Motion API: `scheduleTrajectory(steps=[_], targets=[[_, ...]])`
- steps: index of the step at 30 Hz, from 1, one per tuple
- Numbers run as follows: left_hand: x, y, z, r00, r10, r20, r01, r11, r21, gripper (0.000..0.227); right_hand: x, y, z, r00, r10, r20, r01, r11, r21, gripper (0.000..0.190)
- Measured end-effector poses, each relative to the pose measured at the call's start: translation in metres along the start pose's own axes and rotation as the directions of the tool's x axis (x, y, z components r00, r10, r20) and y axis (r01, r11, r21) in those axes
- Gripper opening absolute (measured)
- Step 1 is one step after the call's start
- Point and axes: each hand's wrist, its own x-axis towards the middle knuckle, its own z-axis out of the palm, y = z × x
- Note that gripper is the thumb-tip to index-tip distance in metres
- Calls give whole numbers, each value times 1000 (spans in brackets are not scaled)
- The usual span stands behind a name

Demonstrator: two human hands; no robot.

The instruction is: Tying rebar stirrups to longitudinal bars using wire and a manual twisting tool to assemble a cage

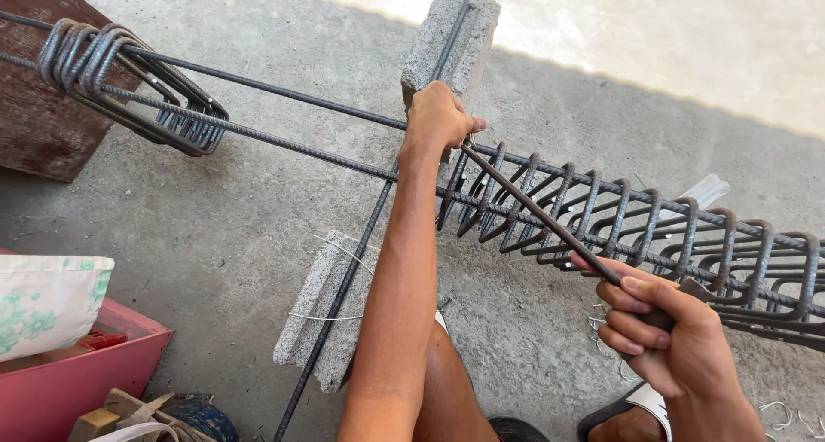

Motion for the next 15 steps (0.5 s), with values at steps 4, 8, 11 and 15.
scheduleTrajectory(steps=[4, 8, 11, 15], targets=[[9, -3, 4, 1000, 24, -9, -24, 1000, 9, 25, 16, 0, 0, 998, -10, 56, 6, 997, 74, 49], [11, -7, 6, 999, 40, -34, -39, 999, 21, 28, 23, -1, 1, 1000, 6, 26, -7, 998, 55, 49], [12, -9, 6, 997, 49, -58, -46, 998, 44, 27, 23, -7, 0, 999, 28, 39, -29, 999, 31, 48], [13, -10, 7, 997, 46, -64, -41, 996, 77, 28, 27, -24, -8, 999, 51, 3, -51, 994, -101, 44]])
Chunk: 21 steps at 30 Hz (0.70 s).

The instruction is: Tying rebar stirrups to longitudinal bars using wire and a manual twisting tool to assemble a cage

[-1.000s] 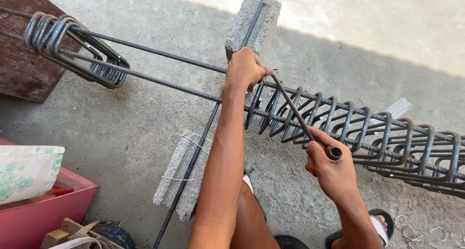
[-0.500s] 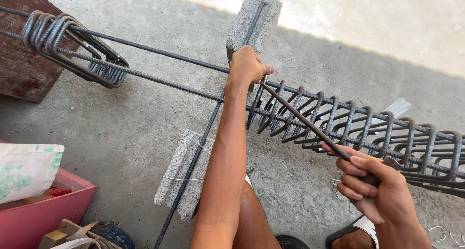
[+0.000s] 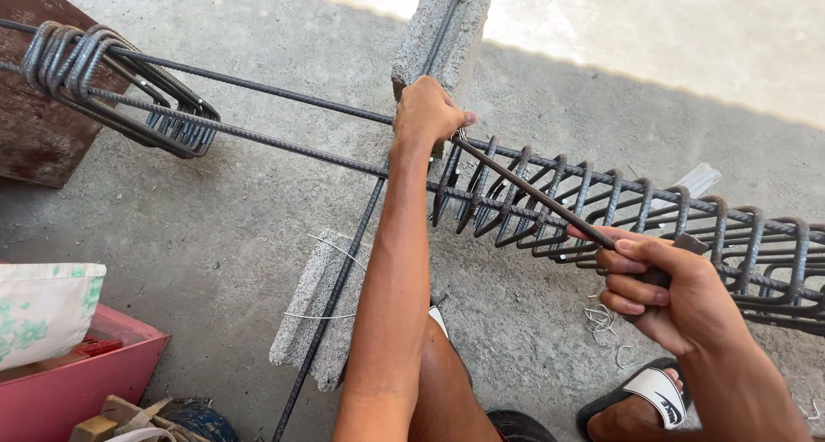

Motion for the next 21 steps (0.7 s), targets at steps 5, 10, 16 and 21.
scheduleTrajectory(steps=[5, 10, 16, 21], targets=[[-1, 0, 0, 1000, 9, -9, -9, 1000, 16, 27, 17, -37, -13, 999, 21, 34, -12, 973, -232, 39], [0, -5, 4, 1000, 17, -24, -18, 1000, -12, 27, 45, -92, -6, 998, 56, 22, -30, 782, -623, 37], [2, -7, 12, 998, 39, -58, -38, 999, 26, 27, 60, -136, 45, 981, 60, -186, -193, 439, -877, 39], [1, -3, 11, 998, -14, -62, 16, 999, 44, 28, 81, -165, 55, 993, 71, -94, -75, -234, -969, 32]])
